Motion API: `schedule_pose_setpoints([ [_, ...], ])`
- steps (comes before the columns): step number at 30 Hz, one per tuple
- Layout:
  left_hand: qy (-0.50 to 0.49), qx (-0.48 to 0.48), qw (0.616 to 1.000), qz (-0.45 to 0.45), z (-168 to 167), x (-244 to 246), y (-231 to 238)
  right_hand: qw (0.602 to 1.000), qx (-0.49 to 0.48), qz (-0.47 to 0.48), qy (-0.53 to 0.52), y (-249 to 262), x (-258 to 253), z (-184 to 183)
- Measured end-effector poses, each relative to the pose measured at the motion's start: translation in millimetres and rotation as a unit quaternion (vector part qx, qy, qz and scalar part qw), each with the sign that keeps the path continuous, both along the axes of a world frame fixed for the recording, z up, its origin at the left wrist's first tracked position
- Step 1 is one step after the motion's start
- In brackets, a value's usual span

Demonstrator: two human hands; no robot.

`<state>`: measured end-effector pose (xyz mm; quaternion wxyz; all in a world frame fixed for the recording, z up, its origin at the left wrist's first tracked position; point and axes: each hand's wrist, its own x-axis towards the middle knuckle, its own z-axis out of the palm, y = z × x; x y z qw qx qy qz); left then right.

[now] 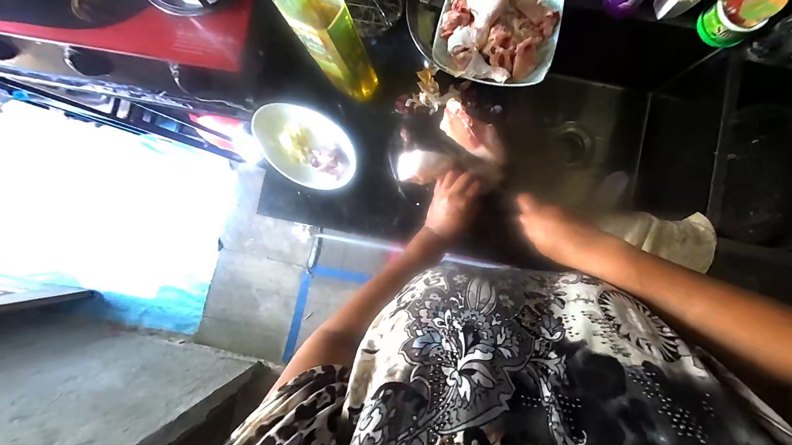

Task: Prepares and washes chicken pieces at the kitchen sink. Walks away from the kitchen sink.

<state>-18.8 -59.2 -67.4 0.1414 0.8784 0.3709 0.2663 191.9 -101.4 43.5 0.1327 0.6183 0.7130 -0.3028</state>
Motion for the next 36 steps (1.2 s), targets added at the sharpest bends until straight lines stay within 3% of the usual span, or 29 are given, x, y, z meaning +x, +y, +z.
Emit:
schedule_pose_setpoints([
  [5,-0.013,0.022,0.999,-0.02,-4.6,-0.8,1.4,0.996,0.054,-0.026,0.071,20.8,-12.2,-24.0],
  [11,-0.021,0.002,0.999,-0.029,-2.0,-2.0,-1.7,0.99,0.029,-0.009,0.137,65.9,-30.2,-15.9],
  [17,-0.095,0.001,0.994,0.053,1.7,9.1,10.4,0.947,0.151,-0.075,0.275,59.4,5.9,-21.2],
  [21,-0.081,-0.019,0.989,0.124,25.1,17.4,15.4,0.932,0.174,-0.139,0.287,37.1,57.3,13.0],
  [24,0.09,-0.11,0.988,0.068,38.9,37.1,39.0,0.93,0.182,-0.161,0.276,6.8,109.6,15.1],
  [26,0.219,-0.175,0.959,0.039,51.4,51.7,51.9,0.924,0.216,-0.157,0.274,-15.0,143.8,2.1],
  [28,0.286,-0.228,0.93,0.037,60.3,61.7,55.5,0.925,0.206,-0.183,0.261,-45.2,171.6,-4.1],
  [33,0.293,-0.273,0.915,0.051,64.4,64.5,56.7,0.904,0.183,-0.304,0.24,-108.8,212.0,-17.2],
  [36,0.215,-0.313,0.924,0.039,101.7,73.1,71.6,0.887,0.164,-0.368,0.225,-127.2,225.0,-19.0],
])
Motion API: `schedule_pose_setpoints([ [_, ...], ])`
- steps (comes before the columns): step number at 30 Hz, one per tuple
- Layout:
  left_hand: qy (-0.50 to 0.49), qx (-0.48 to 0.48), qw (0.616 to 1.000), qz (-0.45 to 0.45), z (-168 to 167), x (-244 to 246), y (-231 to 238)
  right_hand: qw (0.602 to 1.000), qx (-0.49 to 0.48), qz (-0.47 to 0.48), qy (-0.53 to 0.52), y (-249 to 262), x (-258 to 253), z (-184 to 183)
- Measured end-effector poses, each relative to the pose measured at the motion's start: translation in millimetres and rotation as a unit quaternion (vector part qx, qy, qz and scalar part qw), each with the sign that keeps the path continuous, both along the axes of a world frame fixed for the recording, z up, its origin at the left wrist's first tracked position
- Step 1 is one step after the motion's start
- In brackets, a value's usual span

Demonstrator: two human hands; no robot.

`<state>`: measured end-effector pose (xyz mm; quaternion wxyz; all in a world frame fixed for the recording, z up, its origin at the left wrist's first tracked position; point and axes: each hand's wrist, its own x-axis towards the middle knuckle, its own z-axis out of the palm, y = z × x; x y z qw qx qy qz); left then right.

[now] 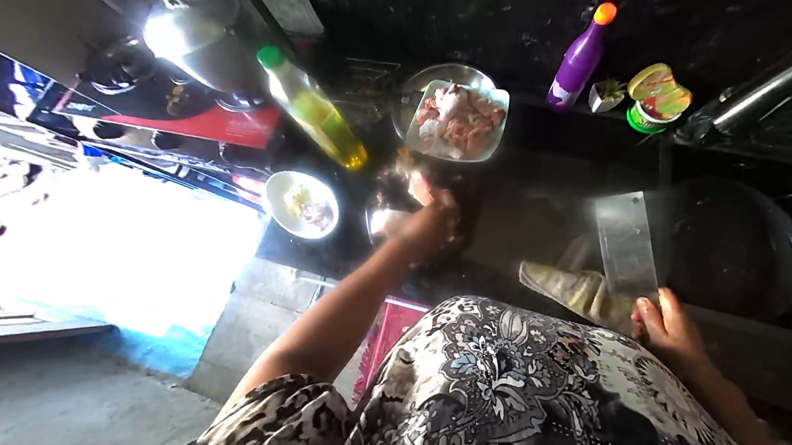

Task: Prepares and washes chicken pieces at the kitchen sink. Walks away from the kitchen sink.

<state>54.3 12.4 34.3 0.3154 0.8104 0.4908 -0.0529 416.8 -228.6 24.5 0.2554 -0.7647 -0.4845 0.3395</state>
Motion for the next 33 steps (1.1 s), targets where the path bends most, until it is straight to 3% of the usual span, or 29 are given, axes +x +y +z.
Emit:
schedule_pose_setpoints([
  [2,-0.065,0.036,0.997,0.002,30.8,14.8,23.1,1.0,-0.012,-0.012,0.001,-5.2,7.4,1.3],
  [6,-0.076,0.138,0.988,0.006,78.6,59.1,89.6,1.0,-0.024,0.008,-0.003,-2.2,16.2,3.4],
  [11,-0.074,0.111,0.981,0.139,78.6,81.9,132.0,0.998,-0.021,0.049,-0.025,2.2,7.2,5.7],
  [13,-0.038,0.109,0.981,0.154,71.4,62.8,121.2,0.998,-0.007,0.06,-0.019,0.0,4.2,0.9],
  [15,0.055,0.101,0.989,0.097,69.2,24.7,95.0,0.997,-0.004,0.07,-0.012,-4.1,2.2,-4.8],
  [17,0.148,0.055,0.987,0.037,55.2,-26.0,69.4,0.997,-0.014,0.079,-0.021,-8.5,-2.2,-7.9],
  [19,0.19,0.006,0.981,0.046,34.5,-67.2,45.0,0.996,-0.014,0.088,-0.022,-7.5,-10.4,-8.2],
  [21,0.162,0.006,0.985,0.058,1.2,-95.2,29.2,0.995,-0.012,0.101,-0.018,-1.2,-23.4,-6.2],
  [25,0.079,0.082,0.991,0.064,-32.6,-101.9,13.2,0.985,-0.028,0.167,-0.022,25.7,-61.0,10.3],
  [31,-0.002,0.035,0.983,0.18,-22.5,-82.6,-14.3,0.967,-0.027,0.251,0.013,73.4,-132.0,29.3],
  [33,-0.018,0.015,0.98,0.2,-33.3,-79.3,-23.6,0.965,-0.056,0.255,0.019,87.1,-157.9,33.8],
])
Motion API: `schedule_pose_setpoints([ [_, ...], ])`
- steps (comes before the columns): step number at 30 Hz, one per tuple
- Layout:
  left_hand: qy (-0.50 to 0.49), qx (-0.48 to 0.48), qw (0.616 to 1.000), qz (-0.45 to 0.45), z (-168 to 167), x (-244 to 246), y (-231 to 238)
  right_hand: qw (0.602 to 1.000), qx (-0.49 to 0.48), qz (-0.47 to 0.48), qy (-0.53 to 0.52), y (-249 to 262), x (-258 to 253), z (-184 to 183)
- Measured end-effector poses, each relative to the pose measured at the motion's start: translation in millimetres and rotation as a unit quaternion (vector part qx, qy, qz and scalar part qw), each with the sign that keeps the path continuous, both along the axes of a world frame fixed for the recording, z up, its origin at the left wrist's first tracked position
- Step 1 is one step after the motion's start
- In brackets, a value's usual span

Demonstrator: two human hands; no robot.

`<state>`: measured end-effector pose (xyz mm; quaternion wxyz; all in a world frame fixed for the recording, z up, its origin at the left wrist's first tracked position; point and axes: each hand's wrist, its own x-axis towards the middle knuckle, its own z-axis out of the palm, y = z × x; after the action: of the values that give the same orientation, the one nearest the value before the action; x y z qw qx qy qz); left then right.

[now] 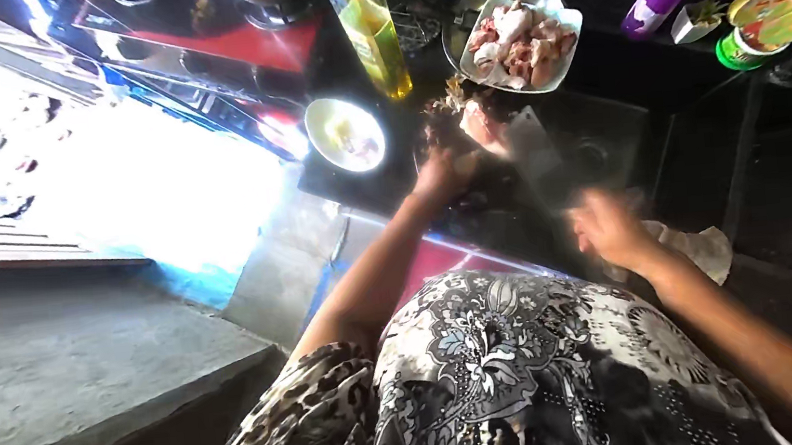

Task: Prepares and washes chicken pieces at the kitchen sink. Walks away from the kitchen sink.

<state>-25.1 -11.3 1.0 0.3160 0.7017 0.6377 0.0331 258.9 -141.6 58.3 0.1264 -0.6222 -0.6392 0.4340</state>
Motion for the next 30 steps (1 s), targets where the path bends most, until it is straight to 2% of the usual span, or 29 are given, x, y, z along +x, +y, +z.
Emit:
schedule_pose_setpoints([
  [2,-0.032,0.058,0.998,-0.006,-12.4,-1.9,-11.5,1.0,-0.003,0.009,-0.03,11.7,-24.7,2.1],
  [5,-0.124,0.226,0.966,-0.026,-39.8,-14.3,-24.6,0.996,-0.005,0.032,-0.081,24.2,-52.6,3.3],
  [9,-0.187,0.292,0.937,-0.033,-62.9,-19.5,-30.6,0.991,0.036,0.058,-0.112,28.5,-74.8,-1.6],
  [12,-0.187,0.299,0.935,-0.042,-67.8,-17.5,-26.6,0.986,0.035,0.079,-0.14,28.2,-84.5,5.6],
  [15,-0.18,0.346,0.92,-0.048,-75.8,-15.4,-25.2,0.983,0.022,0.092,-0.158,28.0,-86.5,3.7],
  [17,-0.163,0.306,0.936,-0.05,-64.1,-15.7,-31.8,0.983,0.016,0.094,-0.159,28.7,-87.2,-0.7],
  [19,-0.164,0.363,0.916,-0.048,-78.5,-14.0,-29.5,0.983,0.008,0.096,-0.159,29.4,-88.6,-4.4],
  [22,-0.139,0.272,0.951,-0.054,-49.0,-14.8,-46.6,0.98,-0.001,0.102,-0.171,29.0,-96.5,-1.3],
  [30,-0.13,0.315,0.938,-0.066,-59.2,-10.7,-41.6,0.978,0.001,0.099,-0.183,55.5,-124.1,-11.6],
])
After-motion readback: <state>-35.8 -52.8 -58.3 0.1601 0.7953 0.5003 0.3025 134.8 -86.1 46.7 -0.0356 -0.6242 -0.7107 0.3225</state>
